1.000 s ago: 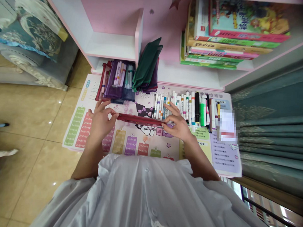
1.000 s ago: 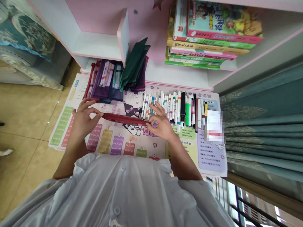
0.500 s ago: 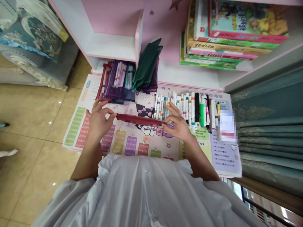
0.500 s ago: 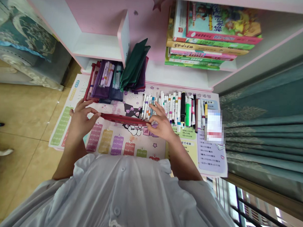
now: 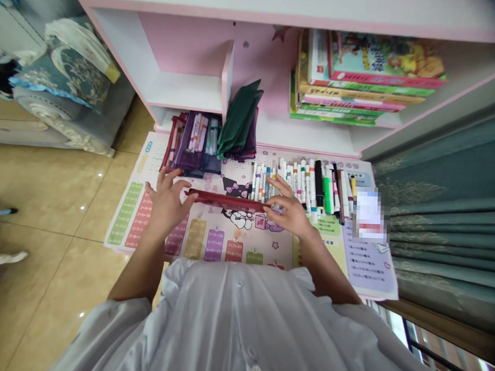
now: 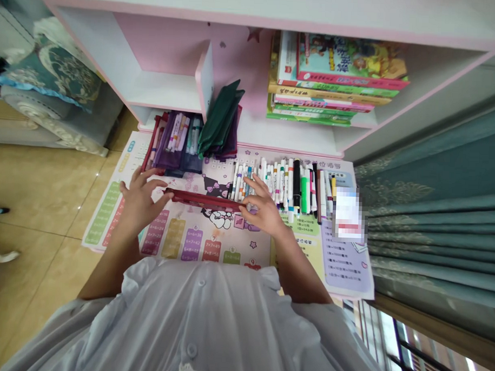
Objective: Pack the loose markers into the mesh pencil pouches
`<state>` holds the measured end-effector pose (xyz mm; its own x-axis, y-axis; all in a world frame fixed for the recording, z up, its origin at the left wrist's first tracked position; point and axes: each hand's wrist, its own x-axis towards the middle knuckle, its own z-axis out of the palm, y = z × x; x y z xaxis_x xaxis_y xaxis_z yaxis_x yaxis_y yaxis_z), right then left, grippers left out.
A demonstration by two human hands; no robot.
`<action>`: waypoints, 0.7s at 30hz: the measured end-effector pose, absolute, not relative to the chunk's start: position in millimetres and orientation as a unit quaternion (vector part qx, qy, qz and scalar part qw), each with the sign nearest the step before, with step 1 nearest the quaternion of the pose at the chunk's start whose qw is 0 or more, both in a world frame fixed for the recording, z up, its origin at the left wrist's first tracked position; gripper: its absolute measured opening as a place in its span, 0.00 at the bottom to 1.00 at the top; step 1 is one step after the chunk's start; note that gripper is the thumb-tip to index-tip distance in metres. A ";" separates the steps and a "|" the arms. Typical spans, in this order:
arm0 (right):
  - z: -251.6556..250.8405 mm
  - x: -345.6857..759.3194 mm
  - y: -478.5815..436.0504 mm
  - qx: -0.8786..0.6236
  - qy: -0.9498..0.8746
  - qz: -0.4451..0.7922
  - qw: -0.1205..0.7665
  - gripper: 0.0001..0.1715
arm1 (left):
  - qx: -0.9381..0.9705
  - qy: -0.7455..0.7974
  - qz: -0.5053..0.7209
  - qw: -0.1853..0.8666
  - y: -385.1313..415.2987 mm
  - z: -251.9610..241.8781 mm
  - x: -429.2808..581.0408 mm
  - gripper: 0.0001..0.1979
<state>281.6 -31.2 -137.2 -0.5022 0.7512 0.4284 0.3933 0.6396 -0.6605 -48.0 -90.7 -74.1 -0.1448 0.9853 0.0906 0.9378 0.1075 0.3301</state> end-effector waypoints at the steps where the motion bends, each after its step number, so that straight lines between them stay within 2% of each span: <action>1: -136.9 281.4 -30.9 -0.339 -0.831 0.247 0.366 0.07 | 0.670 0.725 0.145 0.069 -89.4 -77.1 -46.5 0.14; 3: -136.5 281.2 -30.7 -0.331 -0.831 0.242 0.376 0.06 | 0.715 0.687 0.114 0.065 -86.1 -83.8 -43.4 0.17; 9: -138.9 280.8 -30.7 -0.326 -0.835 0.219 0.385 0.05 | 0.782 0.612 0.111 0.043 -79.8 -96.2 -34.9 0.10; 15: -142.9 278.0 -29.4 -0.341 -0.826 0.217 0.393 0.08 | 0.808 0.565 0.159 0.051 -76.8 -106.5 -33.1 0.07; 21: -144.7 274.0 -30.9 -0.356 -0.810 0.210 0.416 0.06 | 0.808 0.536 0.236 0.056 -82.7 -111.4 -37.2 0.11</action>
<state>274.0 -30.9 -144.7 -0.4010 0.7512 0.5244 0.4017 0.6586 -0.6363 -37.2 -82.7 -111.4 0.3130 0.8936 0.3219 0.8404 -0.4184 0.3444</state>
